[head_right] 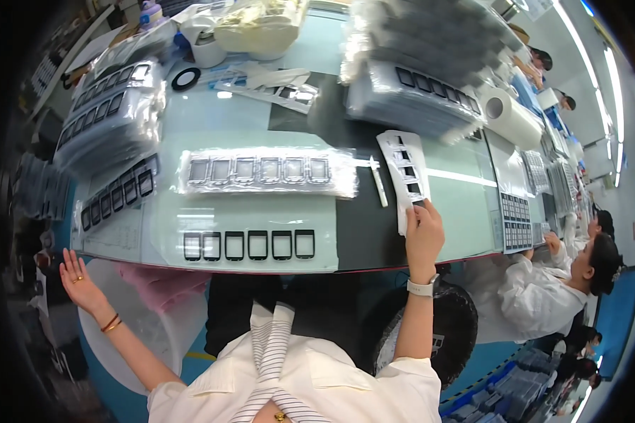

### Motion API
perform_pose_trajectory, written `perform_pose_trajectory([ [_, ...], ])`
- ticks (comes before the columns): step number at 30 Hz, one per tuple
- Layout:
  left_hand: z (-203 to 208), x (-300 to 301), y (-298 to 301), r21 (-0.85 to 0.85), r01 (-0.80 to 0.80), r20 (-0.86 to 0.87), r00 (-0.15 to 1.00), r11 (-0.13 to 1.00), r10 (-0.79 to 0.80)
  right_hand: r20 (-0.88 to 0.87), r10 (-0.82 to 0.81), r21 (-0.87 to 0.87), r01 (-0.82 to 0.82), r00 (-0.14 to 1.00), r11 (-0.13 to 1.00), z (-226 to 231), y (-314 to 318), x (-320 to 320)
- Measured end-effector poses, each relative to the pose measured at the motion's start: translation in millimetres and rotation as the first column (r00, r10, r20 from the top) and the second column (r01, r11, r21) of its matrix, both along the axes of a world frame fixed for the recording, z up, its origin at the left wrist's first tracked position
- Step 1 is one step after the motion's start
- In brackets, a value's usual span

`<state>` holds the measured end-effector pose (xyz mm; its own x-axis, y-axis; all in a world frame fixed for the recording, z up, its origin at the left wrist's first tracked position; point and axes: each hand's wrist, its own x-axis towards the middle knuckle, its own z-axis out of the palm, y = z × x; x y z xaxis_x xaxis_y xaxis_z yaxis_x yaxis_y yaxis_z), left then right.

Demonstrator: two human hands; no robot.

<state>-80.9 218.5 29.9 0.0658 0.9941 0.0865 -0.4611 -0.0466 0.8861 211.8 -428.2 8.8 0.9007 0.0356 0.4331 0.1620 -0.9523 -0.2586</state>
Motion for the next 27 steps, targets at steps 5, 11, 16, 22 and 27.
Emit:
perform_pose_trajectory([
  [5,17,18,-21,0.159,0.151,-0.010,0.988,0.976,-0.151,0.092,-0.019,0.132,0.007,0.996,0.991,26,-4,1],
  [11,54,48,-88,0.353,0.380,-0.245,0.920,0.855,-0.307,0.382,0.258,0.109,-0.320,0.888,0.941,83,25,-17],
  [16,102,105,-210,0.528,0.830,-0.790,0.558,0.182,-0.254,0.125,0.783,-0.011,-0.789,0.609,0.615,118,101,-83],
  [22,60,126,-255,-0.331,0.921,-0.434,-0.341,-0.205,-0.834,-0.023,0.951,-0.052,-0.950,0.309,0.308,88,151,-120],
  [27,49,108,-258,-0.248,0.966,-0.533,-0.193,-0.066,-0.824,0.033,0.835,0.348,-0.790,0.549,0.505,86,149,-106],
])
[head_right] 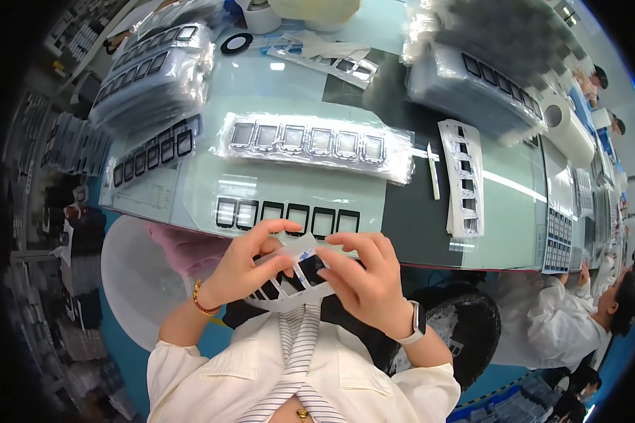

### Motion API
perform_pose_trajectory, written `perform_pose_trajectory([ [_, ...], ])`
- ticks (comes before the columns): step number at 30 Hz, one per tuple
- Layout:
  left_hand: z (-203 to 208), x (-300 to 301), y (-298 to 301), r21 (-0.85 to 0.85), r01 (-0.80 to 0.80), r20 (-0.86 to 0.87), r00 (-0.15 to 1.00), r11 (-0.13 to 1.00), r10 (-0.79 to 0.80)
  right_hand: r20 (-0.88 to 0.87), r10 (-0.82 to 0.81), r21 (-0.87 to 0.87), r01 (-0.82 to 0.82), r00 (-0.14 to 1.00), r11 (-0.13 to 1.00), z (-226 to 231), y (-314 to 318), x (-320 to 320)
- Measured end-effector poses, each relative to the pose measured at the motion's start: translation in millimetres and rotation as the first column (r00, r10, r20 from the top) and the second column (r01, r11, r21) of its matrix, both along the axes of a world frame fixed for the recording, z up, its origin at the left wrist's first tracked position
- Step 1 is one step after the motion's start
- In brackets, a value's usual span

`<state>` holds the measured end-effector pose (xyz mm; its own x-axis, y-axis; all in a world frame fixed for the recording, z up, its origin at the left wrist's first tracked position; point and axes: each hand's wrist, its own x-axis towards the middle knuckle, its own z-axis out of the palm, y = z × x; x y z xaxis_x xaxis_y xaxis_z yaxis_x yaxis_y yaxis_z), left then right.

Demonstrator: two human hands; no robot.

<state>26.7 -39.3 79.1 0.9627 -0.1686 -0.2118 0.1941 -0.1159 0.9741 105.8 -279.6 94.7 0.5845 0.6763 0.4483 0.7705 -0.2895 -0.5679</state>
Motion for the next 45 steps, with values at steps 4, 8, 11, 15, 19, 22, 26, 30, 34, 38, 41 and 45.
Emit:
perform_pose_trajectory([
  [4,-12,-4,-13,0.136,-0.097,0.303,0.951,0.986,0.052,-0.143,0.006,0.060,0.003,0.990,0.998,-13,5,6],
  [8,-16,-1,-18,0.315,-0.207,0.487,0.873,0.926,0.029,-0.295,0.004,0.068,0.016,0.956,0.998,-18,3,6],
  [11,-20,-4,-22,0.324,-0.214,0.464,0.885,0.922,0.043,-0.276,0.021,0.056,-0.006,0.961,0.998,-20,2,7],
  [15,-31,-4,-27,0.379,-0.211,0.398,0.916,0.901,0.047,-0.082,0.041,-0.005,-0.042,0.996,0.999,-11,-3,0],
  [19,-40,2,-23,0.549,-0.137,0.240,0.971,0.825,0.001,-0.023,0.227,0.124,-0.223,0.974,0.967,8,-19,-11],
  [22,-44,2,-32,0.462,-0.190,0.328,0.944,0.866,0.032,-0.149,0.145,0.172,-0.118,0.978,0.978,14,-27,-3],
  [26,-46,6,-50,0.399,-0.213,0.367,0.929,0.892,0.058,-0.354,-0.063,0.231,0.152,0.933,0.961,-22,-28,20],
  [30,-46,10,-44,0.459,-0.255,0.258,0.955,0.851,0.147,0.012,0.007,0.255,-0.010,1.000,0.967,-10,-35,1],
  [34,-38,12,-36,0.472,-0.250,0.218,0.962,0.846,0.163,0.096,-0.015,0.295,-0.014,0.995,0.955,1,-38,0],
  [38,-50,7,-51,0.463,-0.222,0.451,0.893,0.858,-0.013,-0.543,-0.233,0.241,0.416,0.807,0.877,-53,-30,37],
  [41,-60,11,-64,0.522,-0.255,0.525,0.848,0.814,-0.071,-0.588,-0.193,0.192,0.368,0.785,0.910,-79,-29,49],
  [45,-61,15,-67,0.601,-0.286,0.538,0.835,0.746,-0.114,-0.519,-0.199,0.139,0.312,0.831,0.940,-86,-27,51],
])
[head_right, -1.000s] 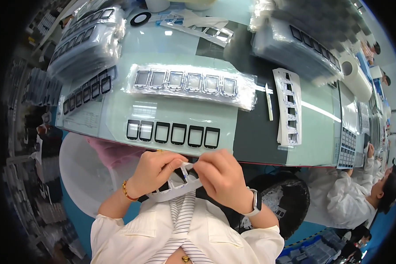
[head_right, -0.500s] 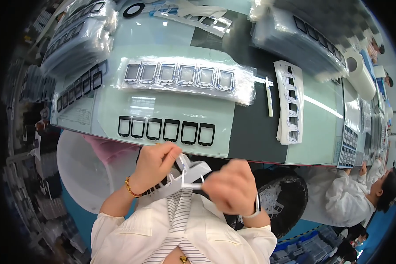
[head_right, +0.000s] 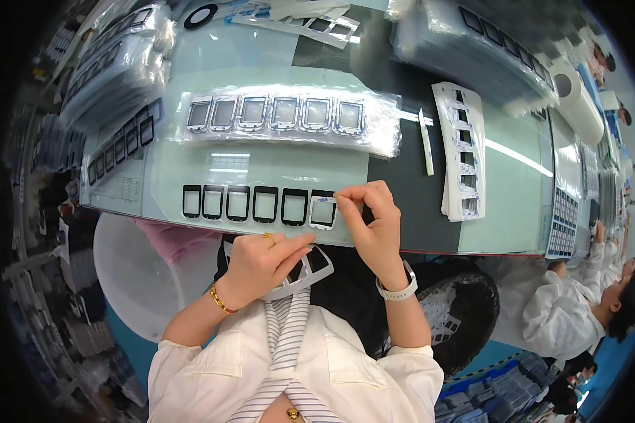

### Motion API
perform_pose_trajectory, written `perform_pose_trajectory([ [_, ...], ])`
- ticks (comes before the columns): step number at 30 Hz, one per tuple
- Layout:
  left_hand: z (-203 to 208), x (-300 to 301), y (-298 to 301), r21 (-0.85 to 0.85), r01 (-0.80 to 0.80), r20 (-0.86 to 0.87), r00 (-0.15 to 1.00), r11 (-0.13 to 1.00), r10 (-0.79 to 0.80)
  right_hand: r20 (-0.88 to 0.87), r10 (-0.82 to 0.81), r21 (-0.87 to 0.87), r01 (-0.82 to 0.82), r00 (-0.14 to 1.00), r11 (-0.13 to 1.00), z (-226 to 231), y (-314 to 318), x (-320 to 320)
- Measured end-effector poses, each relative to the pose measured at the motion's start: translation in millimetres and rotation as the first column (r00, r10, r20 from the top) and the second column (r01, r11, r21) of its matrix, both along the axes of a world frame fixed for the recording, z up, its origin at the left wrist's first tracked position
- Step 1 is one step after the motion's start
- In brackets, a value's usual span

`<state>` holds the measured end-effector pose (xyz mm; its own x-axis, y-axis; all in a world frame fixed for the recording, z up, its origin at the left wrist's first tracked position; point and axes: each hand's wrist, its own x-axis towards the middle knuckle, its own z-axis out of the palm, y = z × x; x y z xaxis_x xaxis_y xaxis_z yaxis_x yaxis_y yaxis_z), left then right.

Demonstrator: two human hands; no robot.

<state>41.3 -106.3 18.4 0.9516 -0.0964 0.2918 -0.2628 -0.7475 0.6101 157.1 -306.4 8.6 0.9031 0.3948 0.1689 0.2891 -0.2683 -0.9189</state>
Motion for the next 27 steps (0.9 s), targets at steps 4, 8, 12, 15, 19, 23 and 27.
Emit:
perform_pose_trajectory([
  [4,-2.9,1.5,-0.8,0.040,-0.016,0.019,1.000,0.999,0.016,0.048,0.014,-0.062,-0.011,0.999,0.998,-2.8,0.4,3.6],
  [8,-3.8,1.8,-1.6,0.046,-0.029,0.018,0.999,0.999,0.029,0.031,0.013,-0.076,-0.011,0.999,0.997,-0.8,1.4,4.2],
  [12,-4.8,1.7,-1.7,0.044,-0.029,0.005,1.000,0.999,0.029,0.049,0.015,-0.080,-0.011,0.999,0.997,0.9,2.1,3.7],
  [15,-5.2,1.9,-1.6,0.035,-0.032,0.002,0.999,0.999,0.032,0.047,0.011,-0.084,-0.007,0.999,0.996,0.9,2.6,3.6],
  [19,-6.7,1.8,-0.9,0.041,-0.027,0.018,0.999,0.999,0.026,0.043,-0.005,-0.092,0.009,0.999,0.996,-0.4,2.8,2.6],
  [23,-4.2,2.2,-0.2,0.102,-0.033,0.038,0.999,0.994,0.029,0.093,0.009,-0.106,0.001,0.996,0.994,-1.0,3.0,3.5],
  [27,-5.9,3.2,-0.7,0.124,-0.046,0.063,0.997,0.991,0.039,0.091,0.001,-0.110,0.009,0.996,0.994,-0.1,4.4,3.0],
])
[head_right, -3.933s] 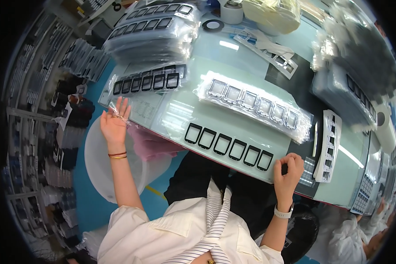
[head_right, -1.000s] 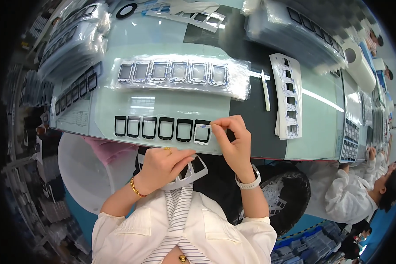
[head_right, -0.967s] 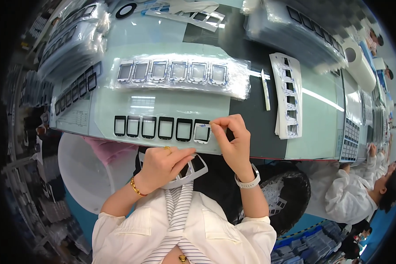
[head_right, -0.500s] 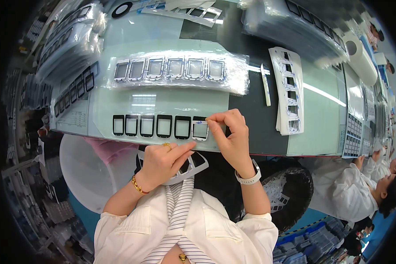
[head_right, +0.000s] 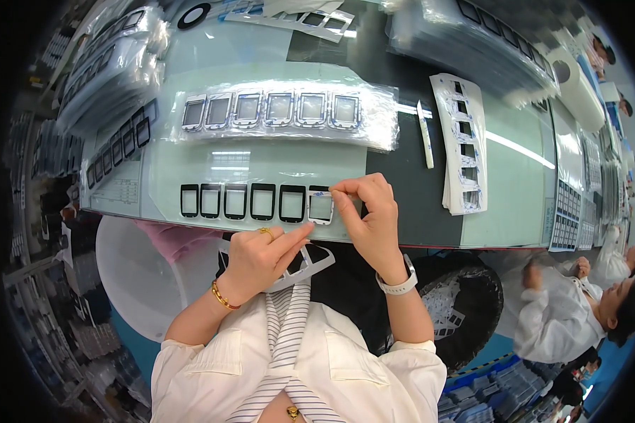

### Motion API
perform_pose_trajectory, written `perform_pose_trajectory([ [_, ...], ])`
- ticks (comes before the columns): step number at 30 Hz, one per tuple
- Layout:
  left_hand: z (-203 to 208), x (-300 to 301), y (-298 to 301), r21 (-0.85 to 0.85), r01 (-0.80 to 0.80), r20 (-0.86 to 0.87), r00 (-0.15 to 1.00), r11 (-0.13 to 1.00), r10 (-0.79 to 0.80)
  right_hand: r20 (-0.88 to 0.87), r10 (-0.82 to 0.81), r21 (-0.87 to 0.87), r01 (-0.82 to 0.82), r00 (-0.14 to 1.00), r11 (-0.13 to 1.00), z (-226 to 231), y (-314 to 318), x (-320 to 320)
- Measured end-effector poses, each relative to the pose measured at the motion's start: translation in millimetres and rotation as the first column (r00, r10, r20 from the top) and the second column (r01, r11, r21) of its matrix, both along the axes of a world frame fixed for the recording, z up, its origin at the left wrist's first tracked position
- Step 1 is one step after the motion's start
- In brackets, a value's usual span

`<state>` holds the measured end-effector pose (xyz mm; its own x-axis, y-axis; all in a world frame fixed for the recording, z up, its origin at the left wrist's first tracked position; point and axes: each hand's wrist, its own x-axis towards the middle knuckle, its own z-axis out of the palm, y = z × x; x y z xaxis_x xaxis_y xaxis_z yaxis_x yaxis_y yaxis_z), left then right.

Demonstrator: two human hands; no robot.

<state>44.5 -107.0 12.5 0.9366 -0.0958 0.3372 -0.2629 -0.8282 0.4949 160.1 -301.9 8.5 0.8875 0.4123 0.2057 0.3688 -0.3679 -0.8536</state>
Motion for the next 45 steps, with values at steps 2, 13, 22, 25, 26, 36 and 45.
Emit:
perform_pose_trajectory([
  [2,-1,0,0,-0.001,0.003,0.003,1.000,1.000,-0.003,0.009,-0.001,-0.001,0.001,1.000,1.000,0,0,0],
  [13,-2,-1,-3,0.070,0.066,0.007,0.998,0.995,-0.067,0.043,-0.008,0.010,0.008,0.999,1.000,-2,0,0],
  [22,-8,1,-1,0.085,0.107,0.064,0.992,0.991,-0.113,0.054,-0.035,0.030,0.033,0.998,0.999,-1,2,-2],
  [25,-7,3,-3,0.078,0.104,0.060,0.992,0.992,-0.109,0.098,-0.027,0.030,0.024,0.995,0.999,-2,2,-1],
  [26,-6,3,-3,0.071,0.106,0.052,0.993,0.992,-0.109,0.098,-0.027,0.030,0.024,0.995,0.999,-2,2,-1],
  [36,-3,5,-7,0.040,0.086,0.032,0.996,0.996,-0.087,0.109,-0.027,0.023,0.024,0.994,0.999,-2,2,-1],
  [45,-5,8,-16,0.015,0.087,0.040,0.995,0.996,-0.088,0.105,-0.028,0.032,0.025,0.994,0.999,-2,1,-1],
])
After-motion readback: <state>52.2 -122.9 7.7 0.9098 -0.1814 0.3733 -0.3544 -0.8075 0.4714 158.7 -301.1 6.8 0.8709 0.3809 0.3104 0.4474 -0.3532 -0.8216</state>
